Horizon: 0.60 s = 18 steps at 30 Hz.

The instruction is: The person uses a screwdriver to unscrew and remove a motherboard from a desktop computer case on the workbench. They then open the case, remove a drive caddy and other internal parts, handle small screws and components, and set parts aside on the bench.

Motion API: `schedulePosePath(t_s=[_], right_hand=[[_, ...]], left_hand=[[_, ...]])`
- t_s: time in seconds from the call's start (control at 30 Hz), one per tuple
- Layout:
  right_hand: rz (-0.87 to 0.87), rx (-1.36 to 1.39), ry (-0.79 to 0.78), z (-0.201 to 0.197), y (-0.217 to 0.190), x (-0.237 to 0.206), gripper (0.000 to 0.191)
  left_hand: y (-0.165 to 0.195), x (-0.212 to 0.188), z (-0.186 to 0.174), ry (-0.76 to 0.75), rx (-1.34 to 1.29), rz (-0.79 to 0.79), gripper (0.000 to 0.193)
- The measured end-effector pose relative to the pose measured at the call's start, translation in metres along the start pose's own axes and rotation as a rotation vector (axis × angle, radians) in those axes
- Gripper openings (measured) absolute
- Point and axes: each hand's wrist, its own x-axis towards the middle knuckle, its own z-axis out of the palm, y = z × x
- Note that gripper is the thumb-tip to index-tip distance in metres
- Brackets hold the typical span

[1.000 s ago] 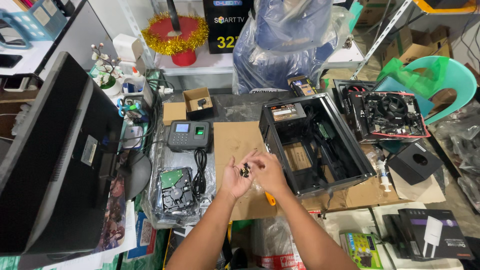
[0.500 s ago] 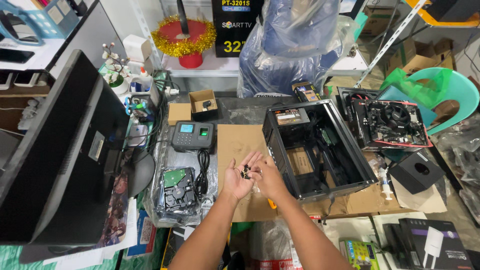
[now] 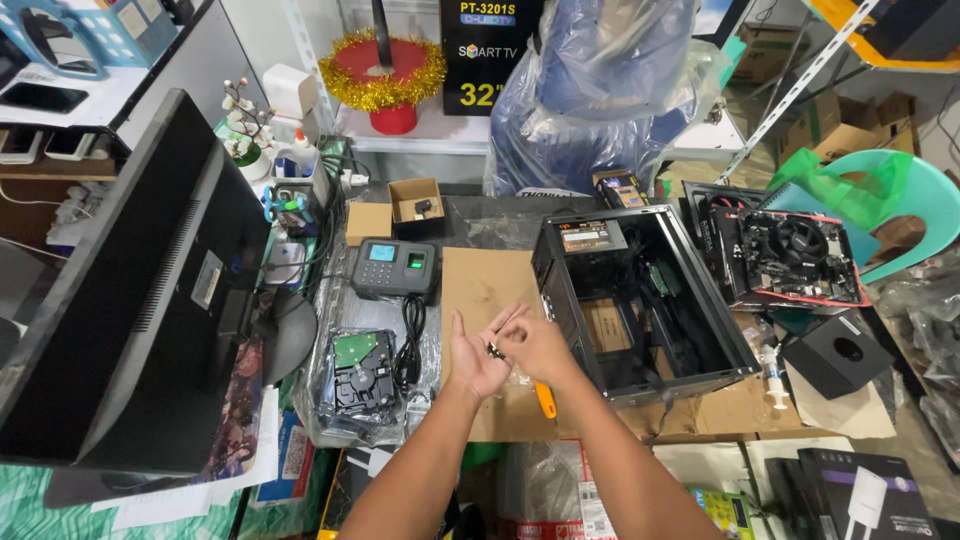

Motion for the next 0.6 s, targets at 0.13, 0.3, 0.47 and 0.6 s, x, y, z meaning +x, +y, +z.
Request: schedulePosePath(t_s=[0.13, 0.3, 0.47, 0.6], right_hand=[[0.022, -0.197, -0.05, 0.001, -0.024, -0.009, 0.02], [-0.004, -0.246, -0.045, 0.003, -0.033, -0.009, 0.019], [0.063, -0.193, -0.083, 0.003, -0.02, -0.008, 0.018], [0.017, -0.111, -0.053, 0.007, 0.0, -0.001, 0.018]], left_hand=[[0.0, -0.002, 0.008, 0.114, -0.003, 0.018, 0.118], [-0.003, -0.002, 0.014, 0.13, 0.029, 0.003, 0.116], [-0.002, 0.001, 0.015, 0.134, 0.002, 0.019, 0.116], [-0.001, 0.001, 0.013, 0.121, -0.003, 0.022, 0.115]])
